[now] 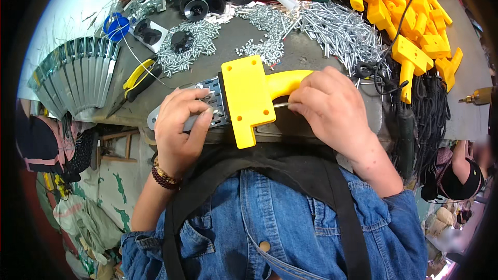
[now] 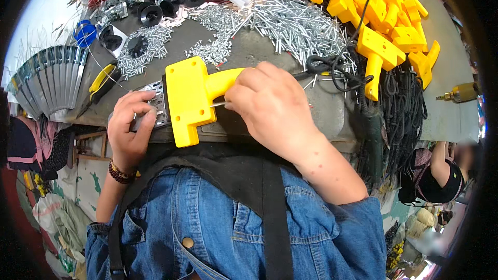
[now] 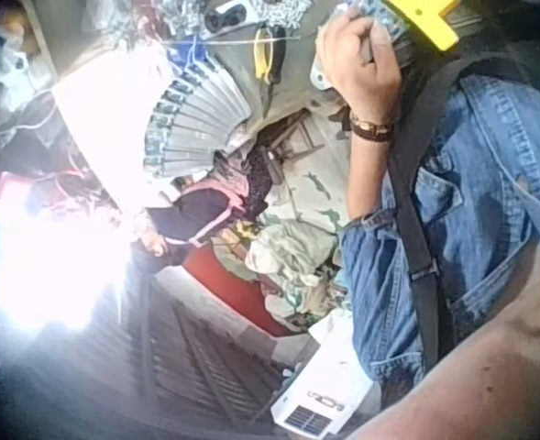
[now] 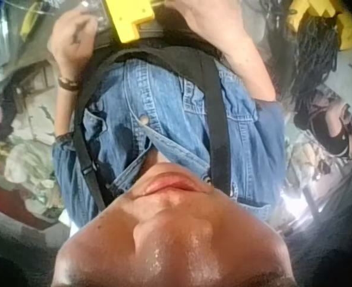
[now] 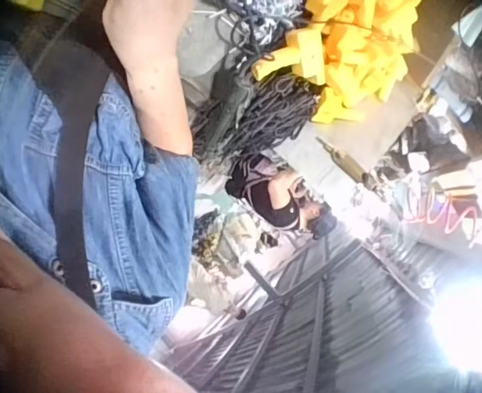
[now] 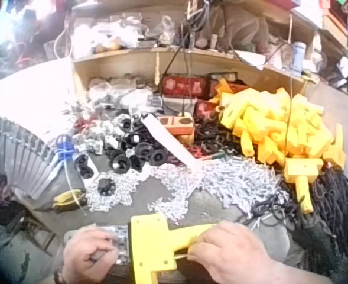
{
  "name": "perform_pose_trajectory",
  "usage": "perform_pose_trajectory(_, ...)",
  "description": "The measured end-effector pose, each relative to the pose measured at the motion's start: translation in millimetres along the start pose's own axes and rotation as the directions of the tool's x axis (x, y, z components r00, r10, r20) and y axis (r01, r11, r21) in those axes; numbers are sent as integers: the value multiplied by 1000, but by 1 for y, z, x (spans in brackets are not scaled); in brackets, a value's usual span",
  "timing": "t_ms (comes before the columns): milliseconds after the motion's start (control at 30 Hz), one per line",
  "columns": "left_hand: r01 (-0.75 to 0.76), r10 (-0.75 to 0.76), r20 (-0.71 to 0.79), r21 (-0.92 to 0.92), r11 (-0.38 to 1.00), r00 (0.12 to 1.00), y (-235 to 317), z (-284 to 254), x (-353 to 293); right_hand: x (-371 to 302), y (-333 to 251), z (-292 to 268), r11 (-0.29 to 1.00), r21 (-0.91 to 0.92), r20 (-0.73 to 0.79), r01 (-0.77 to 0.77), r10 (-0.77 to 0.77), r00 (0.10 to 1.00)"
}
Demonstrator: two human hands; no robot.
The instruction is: Assembling and soldering components inside a yellow plastic housing for a handheld device.
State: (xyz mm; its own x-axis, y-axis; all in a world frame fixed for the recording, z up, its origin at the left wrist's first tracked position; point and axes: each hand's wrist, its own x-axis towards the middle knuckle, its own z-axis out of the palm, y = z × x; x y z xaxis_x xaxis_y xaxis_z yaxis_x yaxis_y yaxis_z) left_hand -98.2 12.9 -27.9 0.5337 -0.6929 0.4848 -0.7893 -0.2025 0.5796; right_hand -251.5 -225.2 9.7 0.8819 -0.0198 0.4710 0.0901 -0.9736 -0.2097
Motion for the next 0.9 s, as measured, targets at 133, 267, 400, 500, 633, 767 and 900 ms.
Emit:
perform_pose_trajectory(133, -5, 5, -2, -9, 1000, 1000, 1, 3, 0, -4, -3, -2, 999, -22, 100, 34, -31, 995)
perform_pose_trajectory(267, 9, -9, 20, 25, 1000, 1000, 2, 2, -1, 0, -1, 11, 996, 34, 60, 81, -83, 995)
perform_pose_trajectory(400, 26, -27, 13, 69, 997, 1000, -3, 3, -5, -6, 0, 25, 951, 303, -37, -60, 75, 996)
perform_pose_trajectory(500, -15, 13, 23, 85, 996, 1000, -7, 3, -7, -15, -4, 35, 869, 493, 11, -29, 26, 1000)
perform_pose_trajectory(633, -26, 24, 28, 63, 998, 999, -7, 8, -4, -37, -2, -10, 892, 452, 34, 0, -17, 999)
perform_pose_trajectory(767, -30, 27, 36, 88, 996, 999, -10, 0, -13, -106, 37, -103, 941, -278, -101, -192, 170, 980)
perform_pose_trajectory(900, -59, 57, 33, 66, 996, 998, -4, 6, -7, -210, 53, -104, 573, -379, -295, -726, 670, 682)
